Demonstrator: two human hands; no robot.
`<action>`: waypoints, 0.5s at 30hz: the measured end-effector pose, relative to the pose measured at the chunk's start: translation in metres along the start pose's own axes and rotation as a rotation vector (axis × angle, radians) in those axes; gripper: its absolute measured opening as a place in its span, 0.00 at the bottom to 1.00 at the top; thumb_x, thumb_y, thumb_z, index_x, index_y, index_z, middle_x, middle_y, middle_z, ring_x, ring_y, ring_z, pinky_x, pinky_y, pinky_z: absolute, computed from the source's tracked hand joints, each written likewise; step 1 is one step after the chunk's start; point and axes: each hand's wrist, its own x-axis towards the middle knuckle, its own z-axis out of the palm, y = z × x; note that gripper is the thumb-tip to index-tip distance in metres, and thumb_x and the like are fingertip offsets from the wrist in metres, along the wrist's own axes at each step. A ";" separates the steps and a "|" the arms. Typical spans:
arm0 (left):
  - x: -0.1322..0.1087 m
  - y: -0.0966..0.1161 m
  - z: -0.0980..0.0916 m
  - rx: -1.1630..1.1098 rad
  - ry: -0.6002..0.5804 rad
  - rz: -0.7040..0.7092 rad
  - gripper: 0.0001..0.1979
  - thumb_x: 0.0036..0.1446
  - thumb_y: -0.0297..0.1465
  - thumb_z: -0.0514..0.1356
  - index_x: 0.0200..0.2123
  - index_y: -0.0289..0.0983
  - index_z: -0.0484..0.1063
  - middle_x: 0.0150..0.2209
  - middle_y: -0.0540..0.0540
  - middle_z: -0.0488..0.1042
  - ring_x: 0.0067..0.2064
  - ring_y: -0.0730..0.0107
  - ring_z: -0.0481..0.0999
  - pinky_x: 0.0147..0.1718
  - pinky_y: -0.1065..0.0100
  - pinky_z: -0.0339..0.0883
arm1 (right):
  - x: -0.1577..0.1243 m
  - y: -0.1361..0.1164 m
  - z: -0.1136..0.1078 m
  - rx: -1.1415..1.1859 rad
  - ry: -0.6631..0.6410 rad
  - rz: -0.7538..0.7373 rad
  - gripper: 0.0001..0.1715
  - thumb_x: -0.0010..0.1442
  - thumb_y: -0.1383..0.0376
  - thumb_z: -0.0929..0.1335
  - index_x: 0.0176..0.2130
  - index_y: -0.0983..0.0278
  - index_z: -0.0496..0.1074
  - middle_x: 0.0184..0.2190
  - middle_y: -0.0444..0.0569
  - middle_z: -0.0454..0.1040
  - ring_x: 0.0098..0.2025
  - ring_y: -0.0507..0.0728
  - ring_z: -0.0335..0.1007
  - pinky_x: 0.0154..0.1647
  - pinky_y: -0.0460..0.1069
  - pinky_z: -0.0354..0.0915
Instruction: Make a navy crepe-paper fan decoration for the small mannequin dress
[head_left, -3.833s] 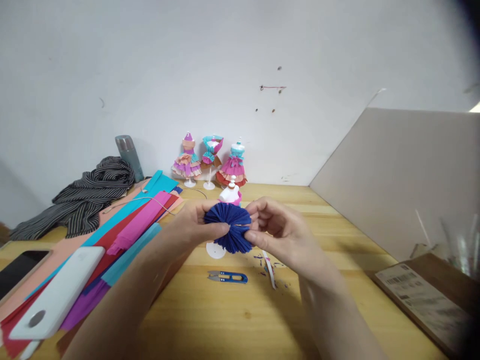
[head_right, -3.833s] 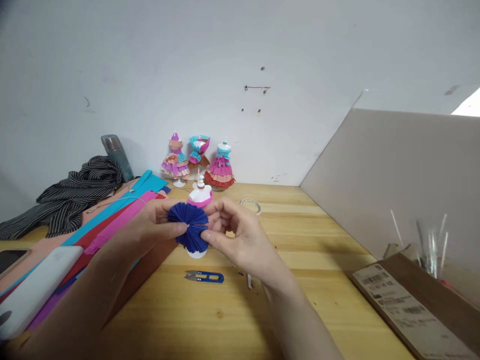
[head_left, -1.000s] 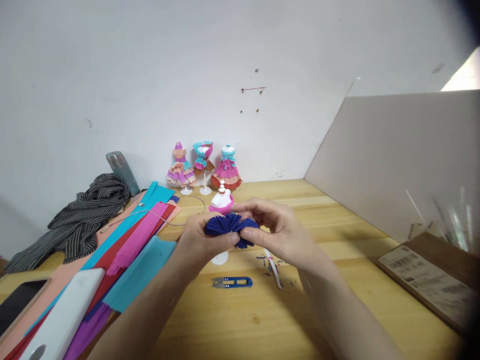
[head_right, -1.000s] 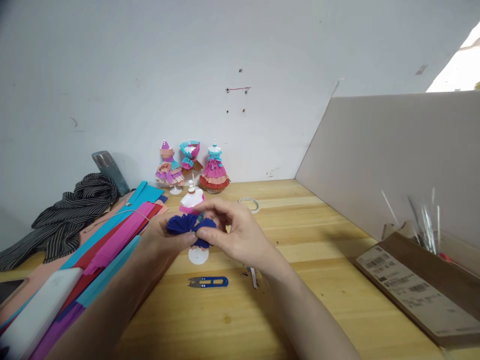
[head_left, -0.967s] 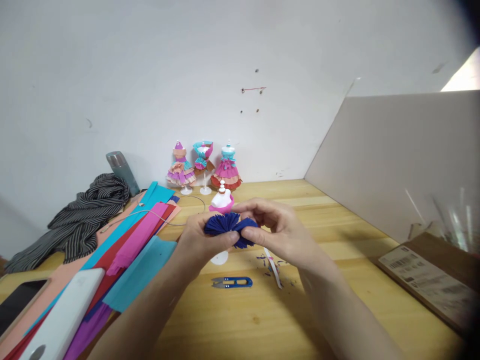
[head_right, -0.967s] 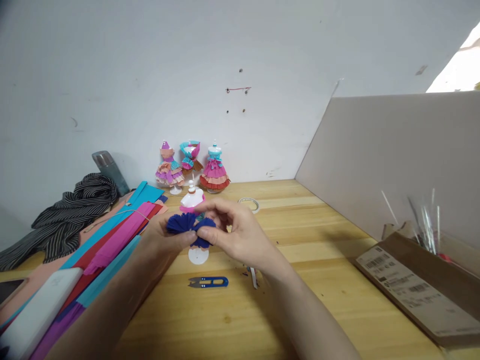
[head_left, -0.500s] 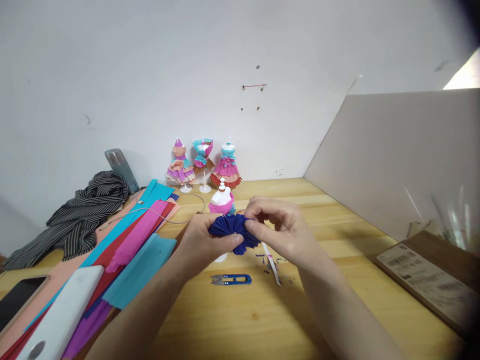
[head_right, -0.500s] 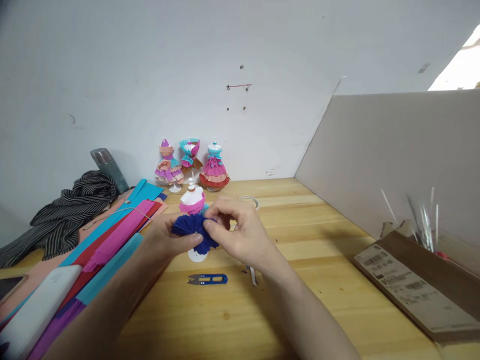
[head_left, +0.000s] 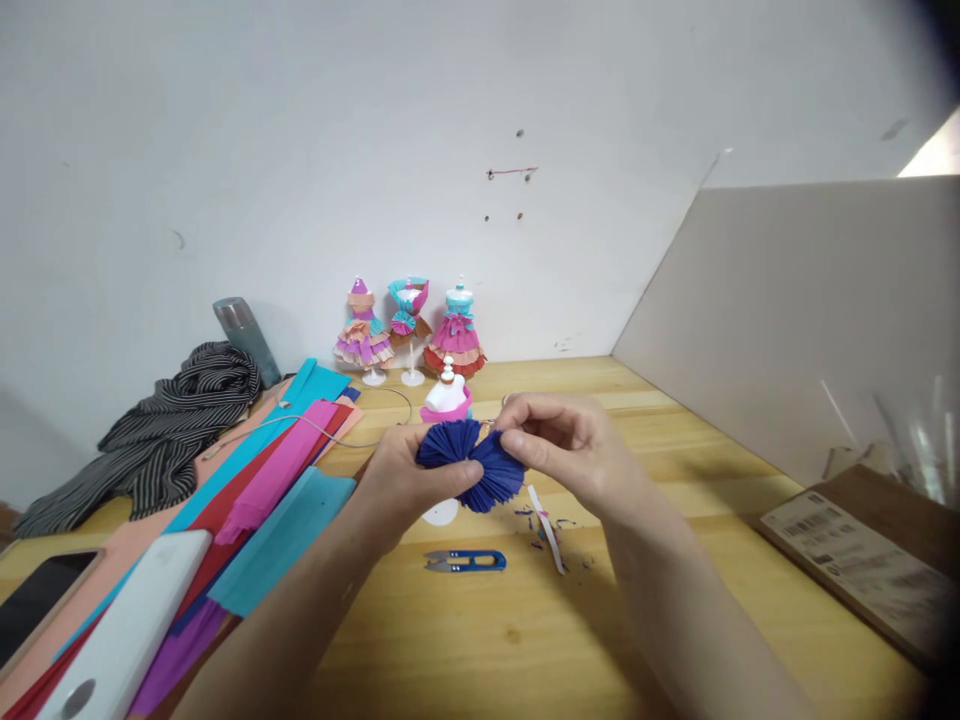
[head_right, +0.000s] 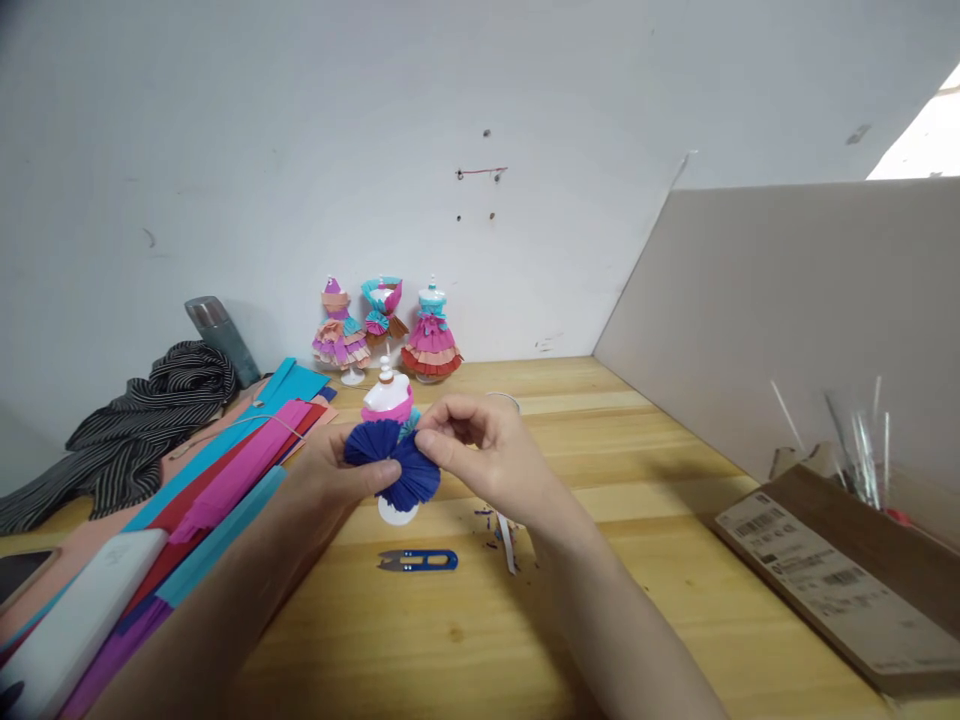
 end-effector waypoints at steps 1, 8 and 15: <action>0.000 0.000 0.000 -0.003 0.004 0.003 0.16 0.43 0.36 0.73 0.33 0.31 0.81 0.28 0.43 0.80 0.30 0.65 0.77 0.32 0.65 0.70 | 0.000 0.000 -0.001 -0.003 -0.005 -0.007 0.16 0.54 0.56 0.73 0.25 0.65 0.72 0.20 0.43 0.67 0.23 0.49 0.61 0.23 0.46 0.60; -0.005 0.022 -0.005 0.061 -0.029 -0.044 0.18 0.43 0.37 0.73 0.33 0.28 0.80 0.28 0.40 0.80 0.29 0.64 0.78 0.32 0.65 0.72 | -0.011 -0.002 -0.010 -0.086 0.056 -0.241 0.10 0.59 0.60 0.71 0.31 0.65 0.75 0.24 0.45 0.70 0.23 0.49 0.61 0.21 0.45 0.58; -0.008 0.045 -0.026 0.066 0.130 0.204 0.11 0.41 0.31 0.74 0.27 0.32 0.80 0.26 0.46 0.80 0.29 0.68 0.78 0.32 0.68 0.74 | -0.007 -0.013 -0.017 -0.407 -0.708 -0.230 0.06 0.61 0.67 0.68 0.32 0.67 0.74 0.23 0.45 0.72 0.24 0.49 0.64 0.26 0.45 0.62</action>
